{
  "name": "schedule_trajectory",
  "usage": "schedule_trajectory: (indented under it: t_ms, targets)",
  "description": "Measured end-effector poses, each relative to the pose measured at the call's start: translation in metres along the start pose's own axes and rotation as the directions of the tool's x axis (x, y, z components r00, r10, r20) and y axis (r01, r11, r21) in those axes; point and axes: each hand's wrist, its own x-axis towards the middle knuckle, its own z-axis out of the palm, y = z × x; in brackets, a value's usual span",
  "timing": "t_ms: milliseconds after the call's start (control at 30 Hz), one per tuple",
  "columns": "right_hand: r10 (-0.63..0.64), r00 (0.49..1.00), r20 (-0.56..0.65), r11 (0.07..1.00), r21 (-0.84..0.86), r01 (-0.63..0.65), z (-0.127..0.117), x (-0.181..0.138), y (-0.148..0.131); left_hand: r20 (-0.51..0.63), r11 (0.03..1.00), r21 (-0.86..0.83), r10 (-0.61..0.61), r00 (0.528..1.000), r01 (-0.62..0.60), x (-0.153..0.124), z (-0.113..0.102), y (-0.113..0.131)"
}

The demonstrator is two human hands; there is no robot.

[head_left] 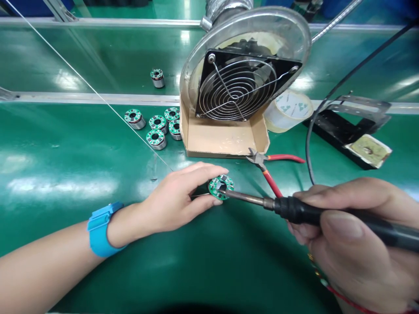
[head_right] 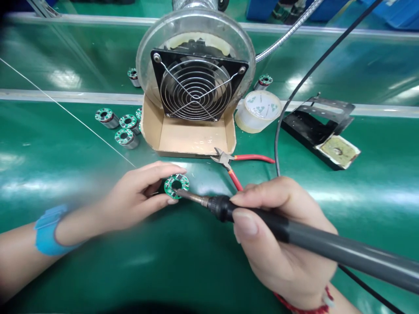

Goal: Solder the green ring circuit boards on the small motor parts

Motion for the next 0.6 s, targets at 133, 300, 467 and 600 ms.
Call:
schedule_trajectory:
  t_ms: [133,300,467,600]
  targets:
    - [0.04,0.999,-0.035,0.989,0.14,-0.035,0.0013,0.0021,-0.0025,-0.004,1.0,0.012,0.009,1.0,-0.009,-0.0006,0.0007,-0.0003]
    - [0.045,0.999,-0.012,0.982,0.185,-0.042,0.0046,0.0058,-0.004,-0.006,1.0,0.022,0.014,1.0,-0.014,-0.0008,0.0002,0.0001]
    - [0.079,0.996,0.031,0.948,0.307,-0.085,0.0086,0.0093,-0.0065,-0.018,1.0,0.006,0.017,1.0,-0.017,-0.002,0.0014,-0.0005]
    - [0.09,0.996,0.004,0.957,0.275,-0.088,0.0079,0.0086,-0.0093,-0.018,1.0,-0.01,0.022,1.0,-0.022,-0.0021,0.0009,-0.0007]
